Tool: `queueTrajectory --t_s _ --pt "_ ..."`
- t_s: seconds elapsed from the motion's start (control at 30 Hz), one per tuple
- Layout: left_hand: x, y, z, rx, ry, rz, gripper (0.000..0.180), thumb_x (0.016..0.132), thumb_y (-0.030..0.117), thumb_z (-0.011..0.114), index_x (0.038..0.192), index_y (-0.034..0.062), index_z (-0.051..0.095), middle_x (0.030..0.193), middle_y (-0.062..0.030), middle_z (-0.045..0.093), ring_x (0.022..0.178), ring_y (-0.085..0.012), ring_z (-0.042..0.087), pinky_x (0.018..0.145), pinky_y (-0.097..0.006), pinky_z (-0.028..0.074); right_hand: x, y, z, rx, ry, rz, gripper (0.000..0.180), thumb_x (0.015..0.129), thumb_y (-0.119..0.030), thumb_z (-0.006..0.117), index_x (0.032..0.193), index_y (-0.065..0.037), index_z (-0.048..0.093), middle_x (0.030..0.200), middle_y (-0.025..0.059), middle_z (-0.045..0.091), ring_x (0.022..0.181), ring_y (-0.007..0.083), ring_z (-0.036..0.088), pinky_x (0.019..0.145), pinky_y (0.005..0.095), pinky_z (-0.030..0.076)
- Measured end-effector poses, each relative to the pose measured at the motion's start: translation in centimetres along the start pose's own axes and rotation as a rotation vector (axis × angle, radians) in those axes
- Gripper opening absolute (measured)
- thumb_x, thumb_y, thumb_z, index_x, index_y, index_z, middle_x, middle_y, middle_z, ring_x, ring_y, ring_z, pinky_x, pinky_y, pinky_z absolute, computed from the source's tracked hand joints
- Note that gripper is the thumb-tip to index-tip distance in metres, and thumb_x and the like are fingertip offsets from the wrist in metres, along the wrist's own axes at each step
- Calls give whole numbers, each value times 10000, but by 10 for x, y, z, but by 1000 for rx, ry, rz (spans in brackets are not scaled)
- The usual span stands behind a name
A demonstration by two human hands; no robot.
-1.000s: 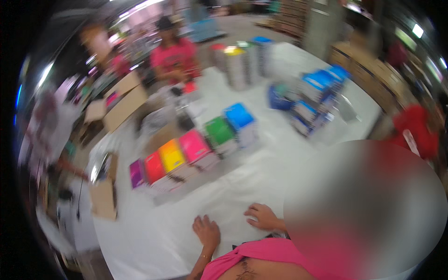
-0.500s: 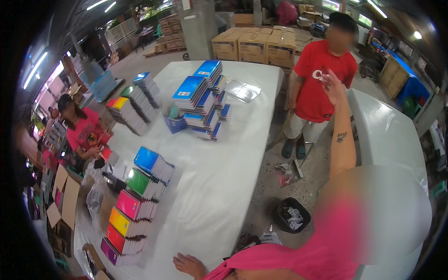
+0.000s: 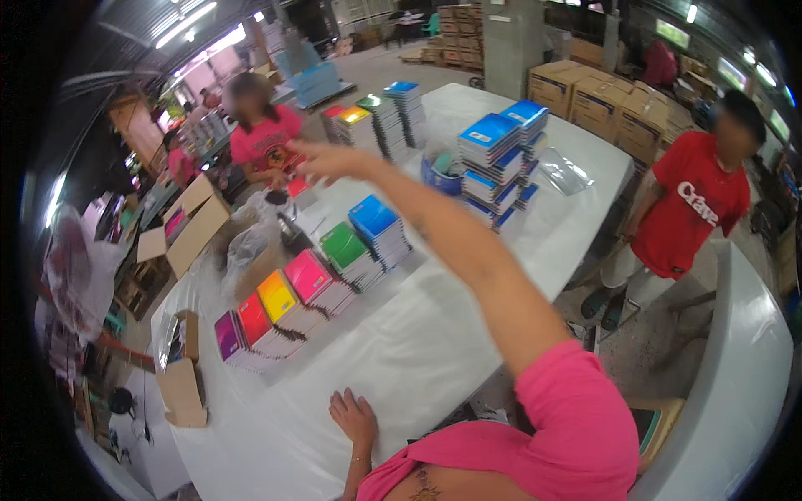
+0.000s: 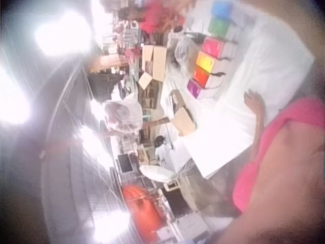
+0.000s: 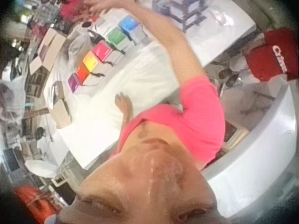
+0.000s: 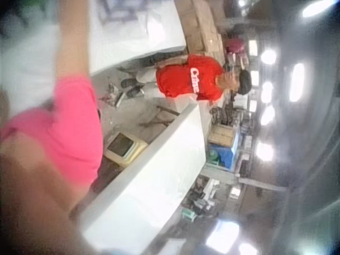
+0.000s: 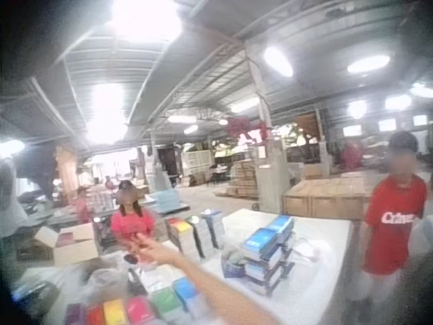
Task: The person picks up individual notebooks from multiple colored stacks on a table, assembles them into a coordinated set, and places the completed stack onto a larger pile.
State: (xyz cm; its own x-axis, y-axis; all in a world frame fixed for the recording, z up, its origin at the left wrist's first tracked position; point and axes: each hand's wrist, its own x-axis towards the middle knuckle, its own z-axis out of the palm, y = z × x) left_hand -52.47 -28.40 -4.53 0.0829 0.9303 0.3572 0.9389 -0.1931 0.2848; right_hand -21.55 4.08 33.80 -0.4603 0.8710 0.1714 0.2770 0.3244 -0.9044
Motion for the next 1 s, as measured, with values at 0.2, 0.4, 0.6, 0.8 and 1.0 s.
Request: queueTrajectory --t_s 0.2,0.4,0.6,0.8,1.0 --pt "17 24 15 -2 -51 8 429 905 191 584 1282 -6 527 1369 -292 457 1299 -426 400 1101 -544 288 58 87 23 56 122 43 770 892 -188 547 1569 -253 188 1047 116 643 730 215 624 597 379 506" --pt "14 21 3 63 -131 -106 435 908 203 565 1284 -6 499 1371 -269 426 1296 -421 374 1092 -540 272 60 95 33 36 31 63 867 925 -91 498 1603 -244 -20 868 104 639 610 151 533 527 307 432" --pt "17 22 11 74 -125 -75 438 911 211 546 1288 -6 491 1387 -282 408 1295 -432 364 1087 -552 262 39 95 -1 60 47 -5 868 970 -71 444 1566 -401 -93 855 150 655 549 154 508 447 294 392" --pt "15 11 16 95 -125 -58 441 914 206 533 1297 -7 480 1390 -294 404 1286 -445 363 1077 -554 272 33 68 7 20 -104 61 896 931 -4 430 1577 -394 -52 862 139 656 521 150 494 442 280 406" --pt "13 17 20 103 -98 -47 440 912 205 540 1291 -10 480 1389 -295 408 1279 -445 370 1073 -559 272 20 74 3 -110 -83 122 888 905 14 458 1583 -390 53 790 126 651 518 151 498 442 294 413"
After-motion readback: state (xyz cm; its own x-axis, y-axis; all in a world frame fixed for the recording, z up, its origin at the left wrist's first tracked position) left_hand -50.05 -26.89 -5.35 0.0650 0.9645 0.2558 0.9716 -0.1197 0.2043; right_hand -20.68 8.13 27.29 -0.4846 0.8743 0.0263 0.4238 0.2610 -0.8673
